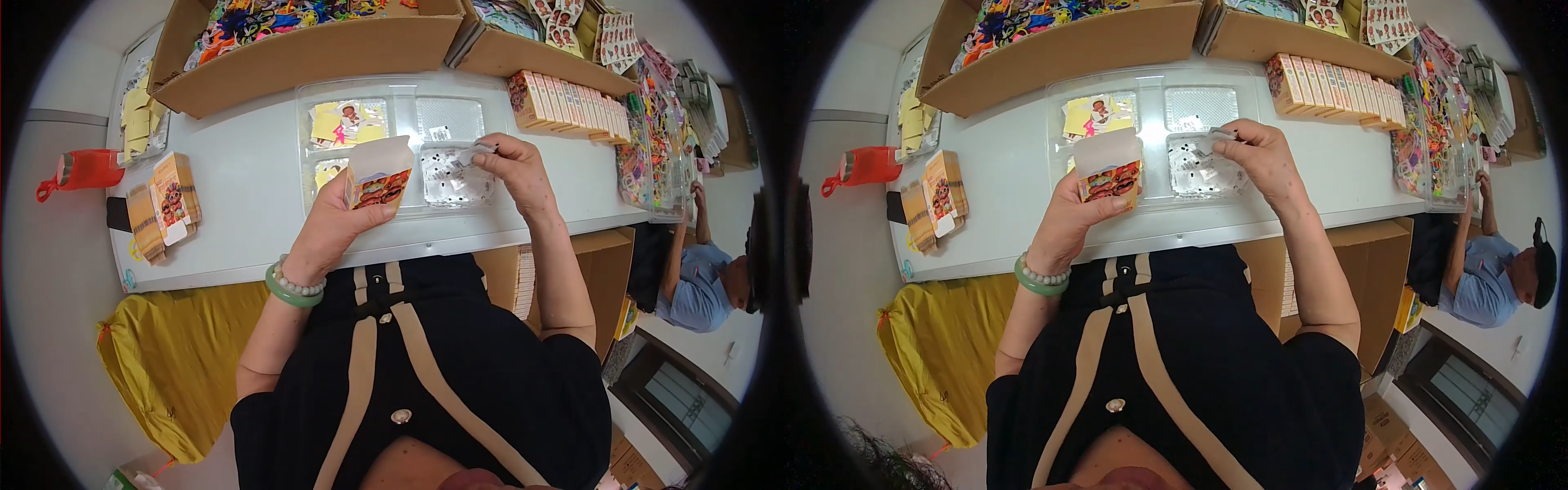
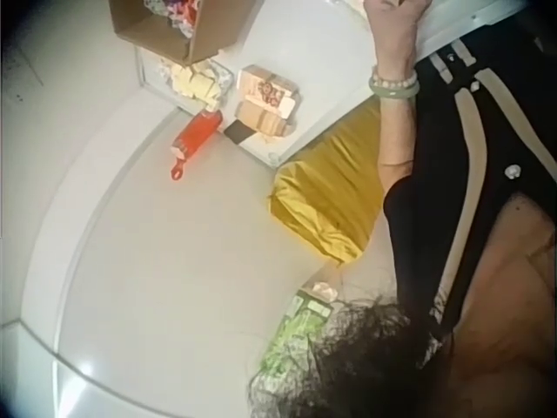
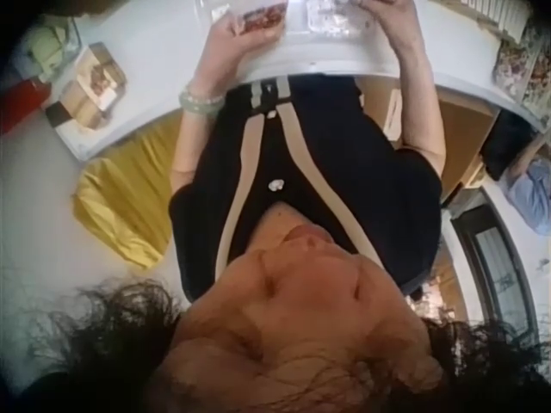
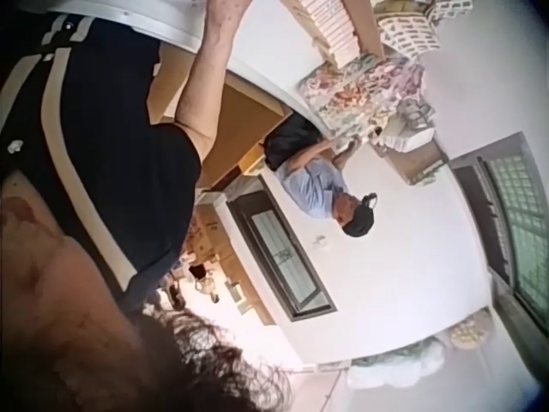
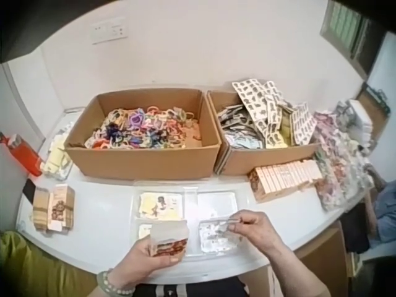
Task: Picking colorful plastic rings from a bulk bin and placing them into small individual cardboard boxes.
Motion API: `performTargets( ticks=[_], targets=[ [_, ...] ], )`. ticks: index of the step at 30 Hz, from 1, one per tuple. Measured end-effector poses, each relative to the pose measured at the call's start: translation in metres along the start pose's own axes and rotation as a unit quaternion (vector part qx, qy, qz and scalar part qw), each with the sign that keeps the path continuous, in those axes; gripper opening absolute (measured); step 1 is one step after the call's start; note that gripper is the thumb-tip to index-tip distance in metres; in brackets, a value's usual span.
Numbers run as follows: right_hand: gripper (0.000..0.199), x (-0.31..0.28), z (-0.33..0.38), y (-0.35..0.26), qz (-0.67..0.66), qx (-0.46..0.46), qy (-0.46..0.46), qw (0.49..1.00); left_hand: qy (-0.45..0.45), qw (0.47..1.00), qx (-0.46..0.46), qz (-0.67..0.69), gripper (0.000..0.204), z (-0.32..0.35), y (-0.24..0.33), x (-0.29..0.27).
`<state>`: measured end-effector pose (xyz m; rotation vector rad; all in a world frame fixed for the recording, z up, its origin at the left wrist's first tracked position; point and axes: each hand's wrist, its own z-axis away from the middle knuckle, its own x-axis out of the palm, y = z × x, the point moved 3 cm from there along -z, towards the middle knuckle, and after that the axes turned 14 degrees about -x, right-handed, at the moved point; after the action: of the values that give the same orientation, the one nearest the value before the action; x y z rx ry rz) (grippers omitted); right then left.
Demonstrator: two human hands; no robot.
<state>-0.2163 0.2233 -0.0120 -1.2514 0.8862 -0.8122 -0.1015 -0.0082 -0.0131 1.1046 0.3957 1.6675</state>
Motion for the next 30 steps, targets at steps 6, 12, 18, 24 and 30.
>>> performTargets(
  ticks=[6,12,18,24,30],
  targets=[
    [0.017,0.004,0.001,-0.011,-0.07,-0.008,0.003,0.998,0.009,0.999,0.014,-0.031,0.043,0.001,0.003,0.005],
    [0.017,0.016,0.001,-0.024,-0.074,-0.028,-0.009,0.997,0.032,0.996,0.03,-0.082,0.045,0.0,0.005,0.006],
    [0.009,0.051,0.009,-0.069,0.149,-0.219,-0.047,0.963,0.0,0.993,0.043,-0.109,0.05,-0.006,0.003,0.009],
    [0.015,0.087,0.013,-0.1,0.481,-0.355,-0.143,0.788,-0.012,0.991,0.064,-0.117,0.051,-0.003,0.004,0.012],
    [0.015,0.085,0.003,-0.116,0.409,-0.279,-0.224,0.839,-0.042,0.994,0.062,-0.075,0.052,0.004,0.004,0.004]
  ],
)
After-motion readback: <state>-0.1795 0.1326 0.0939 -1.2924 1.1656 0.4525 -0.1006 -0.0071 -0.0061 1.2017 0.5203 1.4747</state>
